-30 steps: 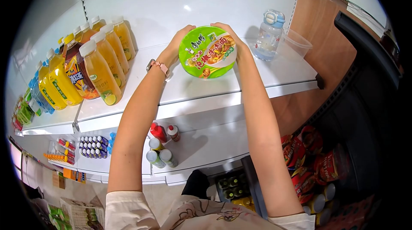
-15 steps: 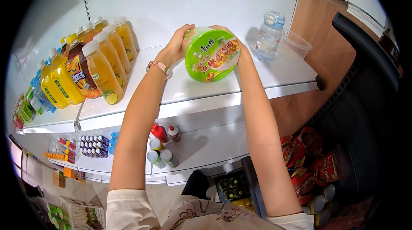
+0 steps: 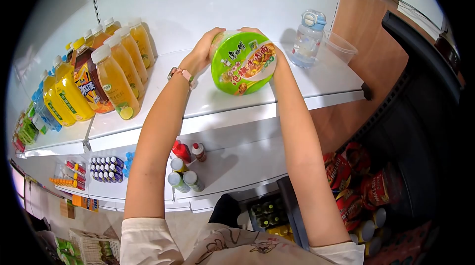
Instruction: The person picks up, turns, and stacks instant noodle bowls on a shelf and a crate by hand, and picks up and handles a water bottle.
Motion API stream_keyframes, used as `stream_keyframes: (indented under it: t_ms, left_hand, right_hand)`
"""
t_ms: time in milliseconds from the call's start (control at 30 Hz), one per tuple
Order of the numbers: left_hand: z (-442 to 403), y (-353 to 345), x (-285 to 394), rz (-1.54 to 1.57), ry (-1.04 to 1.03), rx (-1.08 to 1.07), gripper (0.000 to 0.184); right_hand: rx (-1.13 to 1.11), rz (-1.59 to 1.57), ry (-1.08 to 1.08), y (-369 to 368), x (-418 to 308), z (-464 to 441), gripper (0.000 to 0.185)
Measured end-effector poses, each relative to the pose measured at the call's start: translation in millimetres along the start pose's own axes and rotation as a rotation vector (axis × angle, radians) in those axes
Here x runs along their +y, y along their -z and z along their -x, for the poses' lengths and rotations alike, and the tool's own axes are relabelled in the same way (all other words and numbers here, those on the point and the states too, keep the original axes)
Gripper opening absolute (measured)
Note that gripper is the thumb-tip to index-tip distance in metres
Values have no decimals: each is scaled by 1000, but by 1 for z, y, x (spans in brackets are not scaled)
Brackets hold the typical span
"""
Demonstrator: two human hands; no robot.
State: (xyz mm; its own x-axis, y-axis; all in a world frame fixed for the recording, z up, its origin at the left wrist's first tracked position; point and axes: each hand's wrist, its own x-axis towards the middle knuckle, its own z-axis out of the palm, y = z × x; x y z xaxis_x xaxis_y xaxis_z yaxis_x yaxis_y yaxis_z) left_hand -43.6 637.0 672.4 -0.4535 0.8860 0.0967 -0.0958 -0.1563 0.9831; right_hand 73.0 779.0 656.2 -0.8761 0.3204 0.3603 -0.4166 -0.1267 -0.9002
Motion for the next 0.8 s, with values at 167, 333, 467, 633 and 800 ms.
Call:
stream_keyframes:
  t_ms: [167, 333, 467, 633, 800]
  left_hand:
    - [-5, 3, -4, 15, -22, -10, 34]
    - [-9, 4, -6, -47, -76, 81, 33]
    - [-11, 6, -8, -91, -96, 101, 34]
    - [-5, 2, -3, -114, -51, 53, 35]
    - [4, -3, 1, -100, -34, 27, 36]
  right_hand:
    - [31, -22, 41, -1, 1, 5, 15]
    - [29, 5, 52, 7, 7, -5, 15]
    - [34, -91, -96, 9, 3, -3, 14]
    - [45, -50, 6, 4, 3, 4, 14]
    - [43, 37, -19, 12, 5, -7, 16]
